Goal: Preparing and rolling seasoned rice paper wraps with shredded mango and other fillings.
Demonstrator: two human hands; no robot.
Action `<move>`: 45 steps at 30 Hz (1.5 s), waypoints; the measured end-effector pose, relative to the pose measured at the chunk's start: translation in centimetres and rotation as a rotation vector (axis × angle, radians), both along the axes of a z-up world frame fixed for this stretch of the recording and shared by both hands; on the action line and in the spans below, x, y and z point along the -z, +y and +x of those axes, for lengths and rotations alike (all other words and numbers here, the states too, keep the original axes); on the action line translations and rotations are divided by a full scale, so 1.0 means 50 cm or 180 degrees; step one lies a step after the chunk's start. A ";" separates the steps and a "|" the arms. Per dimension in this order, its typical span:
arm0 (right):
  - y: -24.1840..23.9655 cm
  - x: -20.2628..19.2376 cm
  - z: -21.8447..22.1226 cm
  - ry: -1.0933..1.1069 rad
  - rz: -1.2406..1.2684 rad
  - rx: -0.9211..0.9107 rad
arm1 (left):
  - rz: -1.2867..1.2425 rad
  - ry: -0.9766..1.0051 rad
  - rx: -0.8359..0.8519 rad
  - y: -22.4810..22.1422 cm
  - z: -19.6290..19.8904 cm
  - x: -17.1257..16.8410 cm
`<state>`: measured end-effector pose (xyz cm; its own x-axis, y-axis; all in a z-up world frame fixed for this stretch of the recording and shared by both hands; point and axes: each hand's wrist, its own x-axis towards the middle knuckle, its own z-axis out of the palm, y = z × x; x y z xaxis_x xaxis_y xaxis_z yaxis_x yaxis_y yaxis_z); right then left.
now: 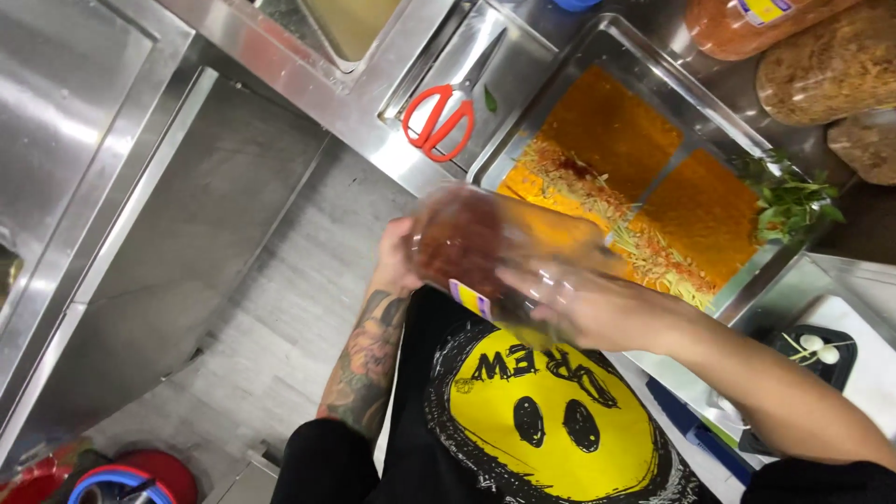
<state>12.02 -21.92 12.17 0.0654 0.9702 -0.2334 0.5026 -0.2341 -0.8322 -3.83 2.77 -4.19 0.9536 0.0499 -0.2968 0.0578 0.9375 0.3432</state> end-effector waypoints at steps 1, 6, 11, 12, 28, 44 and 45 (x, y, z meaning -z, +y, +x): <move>0.024 -0.006 -0.009 0.0003 0.0004 -0.0026 | 0.0004 0.0003 -0.0026 -0.012 0.013 -0.013; 0.051 0.049 -0.045 -0.1731 -0.0437 -0.0203 | 0.0032 -0.0609 0.0441 -0.072 0.065 -0.041; 0.007 0.101 -0.037 -0.1375 -0.0037 0.0346 | -0.0154 -0.0386 0.0569 -0.085 0.059 -0.004; 0.002 0.097 -0.035 -0.0845 -0.0083 0.0759 | -0.0213 -0.0388 0.0558 -0.085 0.057 0.001; -0.043 0.110 -0.041 -0.1049 0.0200 0.0589 | -0.0340 0.0203 0.0621 -0.098 0.070 0.047; -0.018 0.048 -0.034 -0.1490 -0.0871 -0.0391 | -0.0304 0.0155 0.0620 -0.101 0.084 0.014; -0.015 0.039 -0.033 -0.1439 -0.0969 -0.0413 | -0.0155 0.0121 0.0590 -0.102 0.084 0.004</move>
<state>10.37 -22.66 10.23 0.1086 0.8701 -0.4807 0.8344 -0.3426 -0.4317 0.35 -2.35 -4.39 0.9332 -0.1409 -0.3306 0.2431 0.9250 0.2920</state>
